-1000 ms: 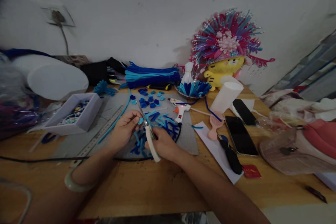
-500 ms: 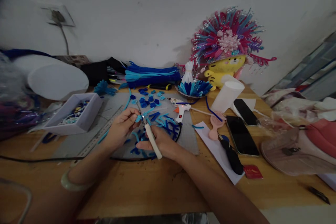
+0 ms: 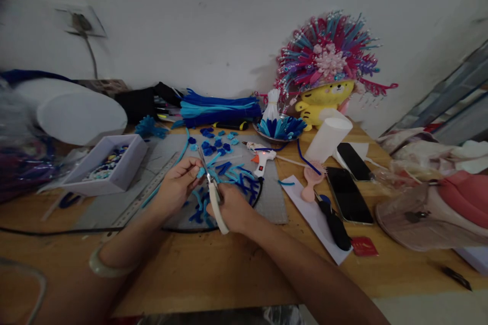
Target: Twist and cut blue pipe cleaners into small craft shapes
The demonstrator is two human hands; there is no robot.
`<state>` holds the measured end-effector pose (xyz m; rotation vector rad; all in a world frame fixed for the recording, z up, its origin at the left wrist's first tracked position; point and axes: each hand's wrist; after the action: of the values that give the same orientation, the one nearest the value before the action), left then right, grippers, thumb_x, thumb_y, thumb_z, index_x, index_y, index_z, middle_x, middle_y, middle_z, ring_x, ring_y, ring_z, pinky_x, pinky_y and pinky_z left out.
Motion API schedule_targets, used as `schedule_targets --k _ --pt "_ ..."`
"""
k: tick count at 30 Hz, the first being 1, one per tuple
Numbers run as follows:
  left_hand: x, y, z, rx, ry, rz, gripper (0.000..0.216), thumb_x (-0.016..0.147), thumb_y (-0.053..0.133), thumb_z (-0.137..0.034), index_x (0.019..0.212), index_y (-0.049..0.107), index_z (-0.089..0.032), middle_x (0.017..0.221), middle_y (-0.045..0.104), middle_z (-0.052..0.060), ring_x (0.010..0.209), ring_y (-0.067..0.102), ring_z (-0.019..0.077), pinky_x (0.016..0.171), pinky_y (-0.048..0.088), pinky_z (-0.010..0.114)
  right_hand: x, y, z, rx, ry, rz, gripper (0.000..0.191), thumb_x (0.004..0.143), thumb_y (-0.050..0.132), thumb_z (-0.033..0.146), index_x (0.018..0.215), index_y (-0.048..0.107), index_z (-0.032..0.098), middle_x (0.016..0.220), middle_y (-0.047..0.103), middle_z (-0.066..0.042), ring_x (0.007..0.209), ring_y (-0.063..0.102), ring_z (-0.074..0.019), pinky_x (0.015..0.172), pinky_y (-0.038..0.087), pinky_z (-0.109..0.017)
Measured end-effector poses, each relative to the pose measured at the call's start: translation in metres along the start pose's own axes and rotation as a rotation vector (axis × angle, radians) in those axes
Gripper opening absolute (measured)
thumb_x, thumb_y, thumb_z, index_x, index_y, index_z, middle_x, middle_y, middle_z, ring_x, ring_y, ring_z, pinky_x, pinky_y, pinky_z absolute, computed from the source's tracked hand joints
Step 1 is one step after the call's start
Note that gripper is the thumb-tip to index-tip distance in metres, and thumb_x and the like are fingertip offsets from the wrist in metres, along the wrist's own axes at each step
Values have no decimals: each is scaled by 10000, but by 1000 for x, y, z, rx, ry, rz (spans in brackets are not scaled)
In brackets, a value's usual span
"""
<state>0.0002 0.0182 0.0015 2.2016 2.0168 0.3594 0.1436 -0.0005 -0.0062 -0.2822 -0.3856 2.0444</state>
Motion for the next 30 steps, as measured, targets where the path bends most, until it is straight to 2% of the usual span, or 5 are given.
schedule_targets --k 8,15,22,25,30 --pt "3 -6 0 -10 -39 51 122 719 565 -267 700 510 -159 571 407 -53 490 342 52 482 269 184 0 -6 -1 -2 0 -4 197 655 558 242 629 372 182 607 355 54 546 315 -74 497 277 -210" --pt "5 -8 2 -38 -47 80 114 730 559 -261 707 508 -162 535 388 -61 468 318 52 472 239 189 0 -1 -4 47 50 -31 136 621 499 142 598 371 181 530 355 69 483 319 -59 448 263 -191" --pt "3 -4 0 -89 -66 87 117 735 558 -258 698 507 -159 496 382 -61 467 334 62 490 261 192 1 2 -8 10 77 -60 100 648 489 161 588 411 178 501 400 59 452 375 -63 424 276 -186" --pt "3 -3 0 -146 -74 86 102 733 564 -233 697 513 -152 502 395 -56 465 334 56 489 273 181 1 3 -7 140 150 -36 112 647 540 217 617 437 182 498 428 57 425 407 -68 409 302 -188" --pt "5 -5 -2 -402 -109 30 65 701 571 -133 736 519 -148 520 407 -51 459 341 45 497 318 165 0 2 -6 643 323 55 256 661 553 414 619 453 182 468 458 38 360 414 -84 365 302 -205"
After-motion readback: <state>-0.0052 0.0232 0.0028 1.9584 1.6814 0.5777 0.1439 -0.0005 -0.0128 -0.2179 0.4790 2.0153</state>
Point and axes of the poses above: each hand's wrist, its own x-axis towards the middle knuckle, its own y-axis out of the palm, z = x × y
